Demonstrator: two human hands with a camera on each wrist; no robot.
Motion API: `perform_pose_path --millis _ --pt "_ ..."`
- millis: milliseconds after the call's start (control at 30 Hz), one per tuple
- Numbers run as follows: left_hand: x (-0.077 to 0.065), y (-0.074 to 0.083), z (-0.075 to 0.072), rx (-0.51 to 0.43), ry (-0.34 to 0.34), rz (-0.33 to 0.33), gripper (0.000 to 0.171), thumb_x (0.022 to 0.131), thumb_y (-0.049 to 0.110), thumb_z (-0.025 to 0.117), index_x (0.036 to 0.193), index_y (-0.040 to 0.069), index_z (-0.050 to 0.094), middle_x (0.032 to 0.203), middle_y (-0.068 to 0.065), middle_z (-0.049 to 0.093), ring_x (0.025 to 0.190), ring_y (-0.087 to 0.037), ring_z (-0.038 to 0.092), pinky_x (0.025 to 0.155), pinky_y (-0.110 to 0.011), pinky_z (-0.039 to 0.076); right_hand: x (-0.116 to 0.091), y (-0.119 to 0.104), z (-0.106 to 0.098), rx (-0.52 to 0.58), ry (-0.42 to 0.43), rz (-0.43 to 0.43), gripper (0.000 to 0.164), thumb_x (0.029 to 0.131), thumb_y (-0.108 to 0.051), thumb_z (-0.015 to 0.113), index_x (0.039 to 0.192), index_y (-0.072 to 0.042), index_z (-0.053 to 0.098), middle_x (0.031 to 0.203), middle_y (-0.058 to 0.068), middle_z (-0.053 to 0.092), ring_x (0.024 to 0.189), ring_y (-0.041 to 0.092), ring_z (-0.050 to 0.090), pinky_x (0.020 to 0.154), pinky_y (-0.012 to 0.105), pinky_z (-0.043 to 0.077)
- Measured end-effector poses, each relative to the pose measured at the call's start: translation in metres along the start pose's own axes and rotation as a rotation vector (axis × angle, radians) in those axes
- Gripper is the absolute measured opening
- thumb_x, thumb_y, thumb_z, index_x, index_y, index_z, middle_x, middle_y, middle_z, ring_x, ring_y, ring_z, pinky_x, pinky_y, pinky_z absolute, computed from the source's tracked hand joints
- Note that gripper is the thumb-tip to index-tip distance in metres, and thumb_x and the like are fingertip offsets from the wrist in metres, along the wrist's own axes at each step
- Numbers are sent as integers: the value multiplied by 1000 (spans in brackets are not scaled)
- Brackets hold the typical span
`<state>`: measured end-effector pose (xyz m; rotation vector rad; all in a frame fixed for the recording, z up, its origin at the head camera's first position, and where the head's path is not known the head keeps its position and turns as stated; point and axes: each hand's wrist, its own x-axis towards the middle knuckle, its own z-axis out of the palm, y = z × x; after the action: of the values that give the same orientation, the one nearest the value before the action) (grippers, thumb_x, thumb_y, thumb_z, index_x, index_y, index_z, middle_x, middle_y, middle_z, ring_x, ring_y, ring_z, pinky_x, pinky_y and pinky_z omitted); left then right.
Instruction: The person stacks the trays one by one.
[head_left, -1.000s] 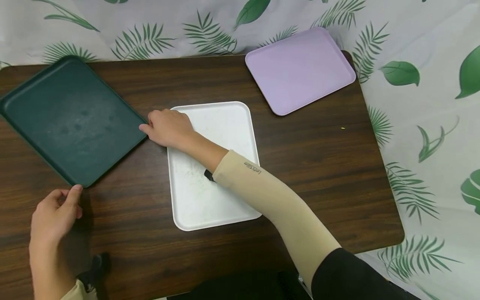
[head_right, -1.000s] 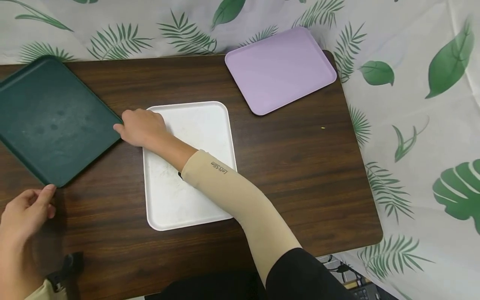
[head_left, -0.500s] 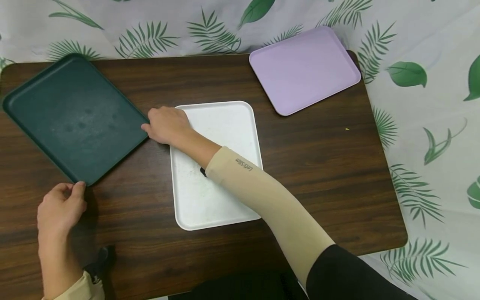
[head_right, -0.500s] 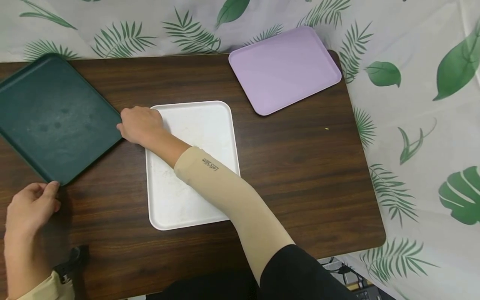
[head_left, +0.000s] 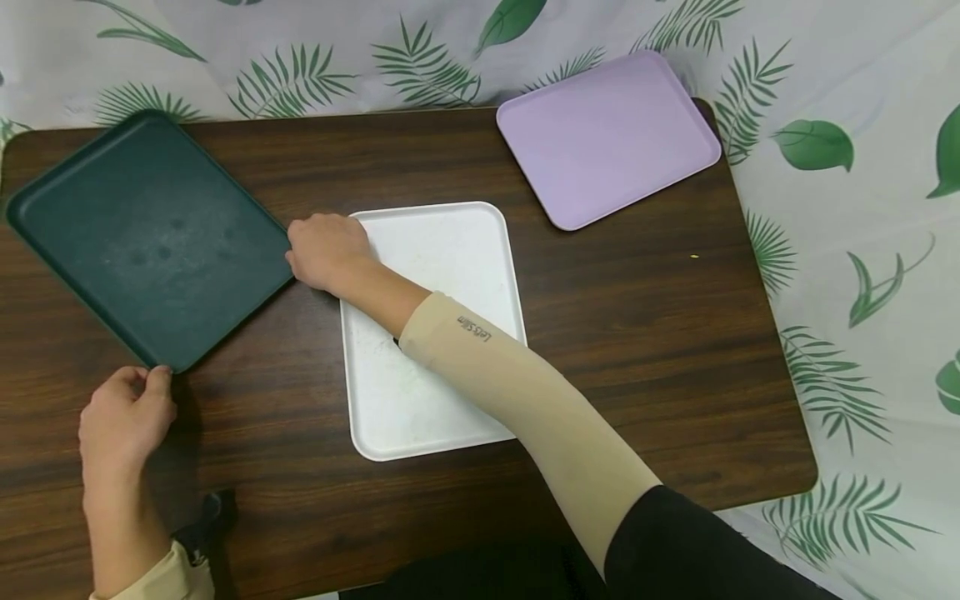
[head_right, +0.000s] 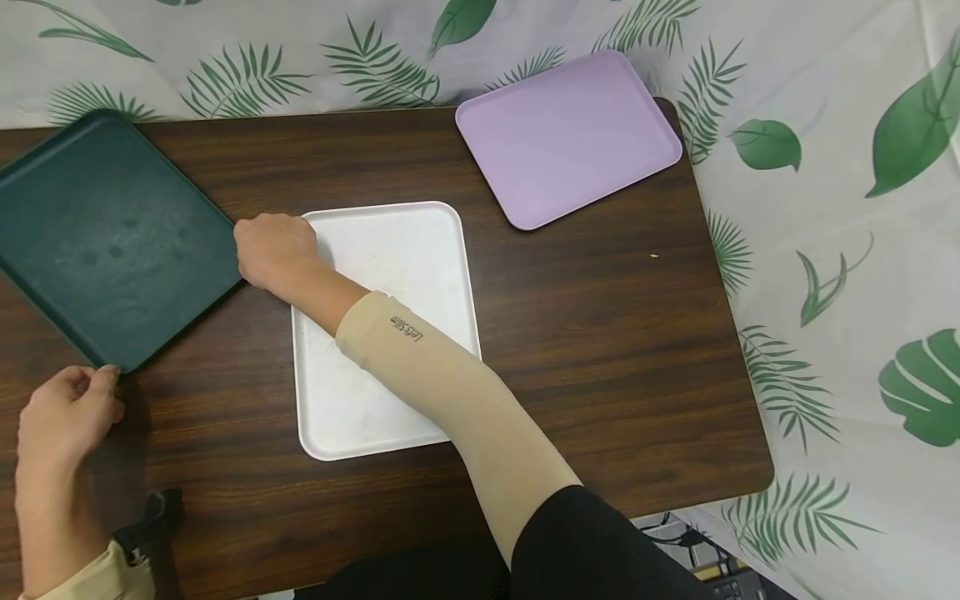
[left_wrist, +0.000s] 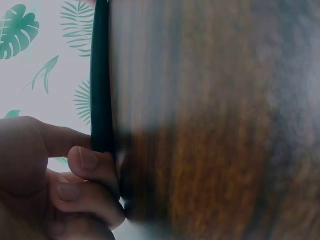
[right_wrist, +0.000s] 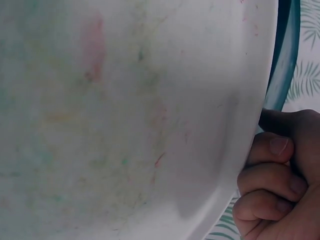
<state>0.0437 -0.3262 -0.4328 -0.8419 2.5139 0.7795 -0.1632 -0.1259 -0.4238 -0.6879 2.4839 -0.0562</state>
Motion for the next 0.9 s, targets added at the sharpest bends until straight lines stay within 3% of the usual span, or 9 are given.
perform_pose_path --millis 233,500,700,900 --pt "0 -1 1 -18 15 -17 49 99 41 33 108 -2 55 59 5 59 82 -38 54 62 -41 33 1 -1 -1 0 -4 13 19 98 -31 41 105 -29 59 98 -11 60 93 11 56 78 31 45" --pt "-1 -1 3 -29 36 -15 47 99 40 35 107 -2 55 60 5 58 84 -38 53 63 -40 32 -1 0 -2 73 -11 45 13 95 -30 45 91 -27 56 92 -10 57 88 10 54 74 31 44" --pt "-1 -3 4 -36 33 -3 43 98 38 36 102 0 56 58 13 56 73 -23 53 62 -37 33 -4 2 -2 104 14 43 17 93 -29 46 79 -25 55 86 -9 56 82 10 54 70 31 45" --pt "-3 -5 4 -56 25 -5 40 98 38 36 96 3 56 58 20 53 65 -6 45 63 -34 33 -8 3 -1 147 7 26 24 93 -30 46 70 -23 48 73 -7 47 69 10 48 61 28 41"
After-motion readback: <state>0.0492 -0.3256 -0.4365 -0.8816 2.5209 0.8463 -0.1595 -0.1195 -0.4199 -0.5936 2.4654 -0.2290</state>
